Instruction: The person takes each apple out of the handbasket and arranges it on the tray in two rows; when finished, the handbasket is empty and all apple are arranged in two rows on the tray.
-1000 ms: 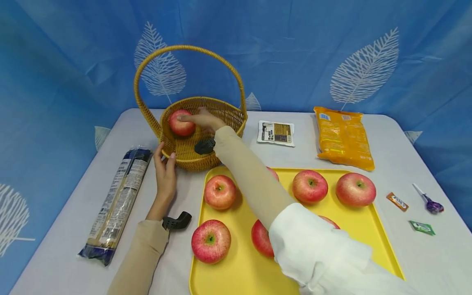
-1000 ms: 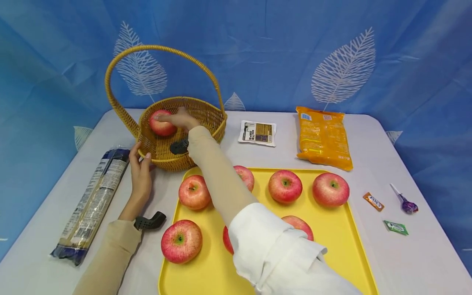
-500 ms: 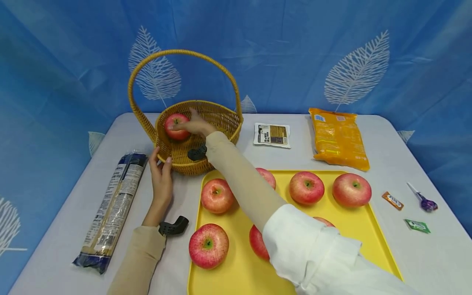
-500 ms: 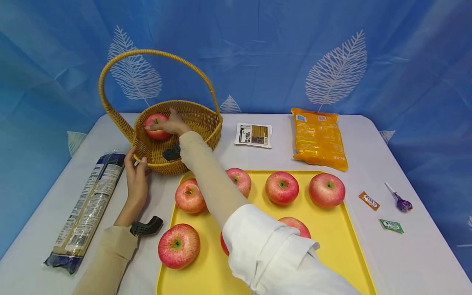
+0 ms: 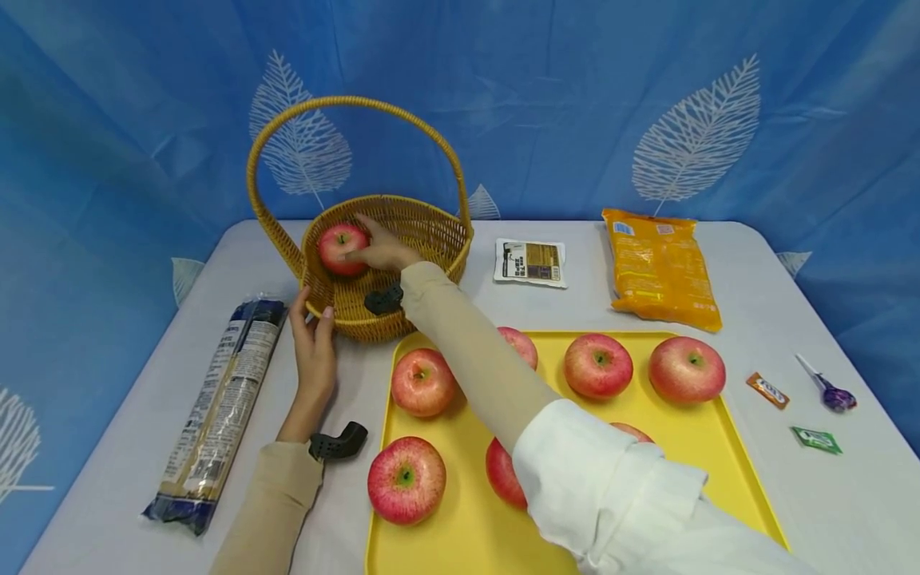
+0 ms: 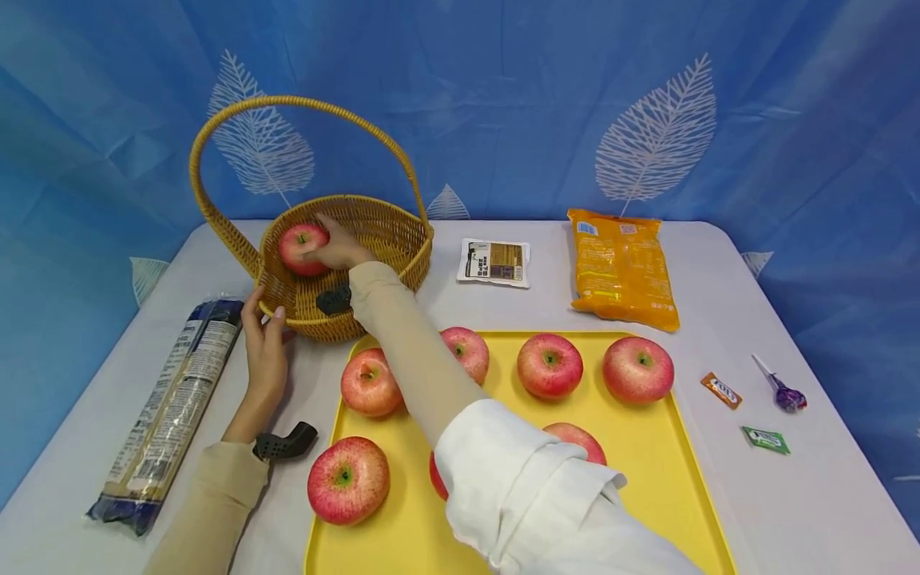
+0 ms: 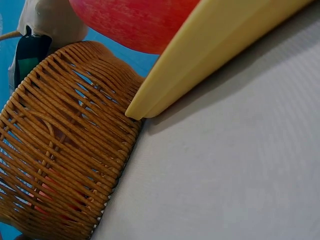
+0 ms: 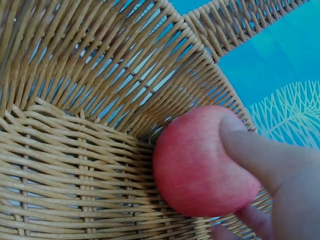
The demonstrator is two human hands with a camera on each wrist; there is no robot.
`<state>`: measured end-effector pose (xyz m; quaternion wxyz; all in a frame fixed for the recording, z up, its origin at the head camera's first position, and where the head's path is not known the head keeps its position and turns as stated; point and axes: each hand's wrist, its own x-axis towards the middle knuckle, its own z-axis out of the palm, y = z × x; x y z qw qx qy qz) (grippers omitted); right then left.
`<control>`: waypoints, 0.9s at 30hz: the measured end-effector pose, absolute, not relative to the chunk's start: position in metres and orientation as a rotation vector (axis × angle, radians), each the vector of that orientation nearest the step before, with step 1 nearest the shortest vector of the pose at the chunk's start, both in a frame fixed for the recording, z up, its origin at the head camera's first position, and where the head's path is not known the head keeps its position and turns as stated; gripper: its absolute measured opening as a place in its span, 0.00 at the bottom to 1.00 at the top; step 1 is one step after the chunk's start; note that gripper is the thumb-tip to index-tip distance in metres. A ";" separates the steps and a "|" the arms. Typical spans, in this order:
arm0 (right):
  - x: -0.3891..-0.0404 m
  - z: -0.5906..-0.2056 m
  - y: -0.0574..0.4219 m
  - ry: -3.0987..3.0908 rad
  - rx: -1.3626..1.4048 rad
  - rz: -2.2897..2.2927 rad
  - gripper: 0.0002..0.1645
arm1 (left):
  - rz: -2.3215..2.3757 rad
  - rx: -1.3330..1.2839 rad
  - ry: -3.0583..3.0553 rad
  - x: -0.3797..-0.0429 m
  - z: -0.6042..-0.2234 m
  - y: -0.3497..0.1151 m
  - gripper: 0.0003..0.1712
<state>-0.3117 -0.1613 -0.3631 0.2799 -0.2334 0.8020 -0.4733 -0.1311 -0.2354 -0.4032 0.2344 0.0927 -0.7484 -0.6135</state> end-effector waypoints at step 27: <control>-0.308 -0.367 -0.158 2.301 -0.832 -1.075 0.54 | -1.688 0.230 -2.034 -0.131 -0.405 -0.236 0.29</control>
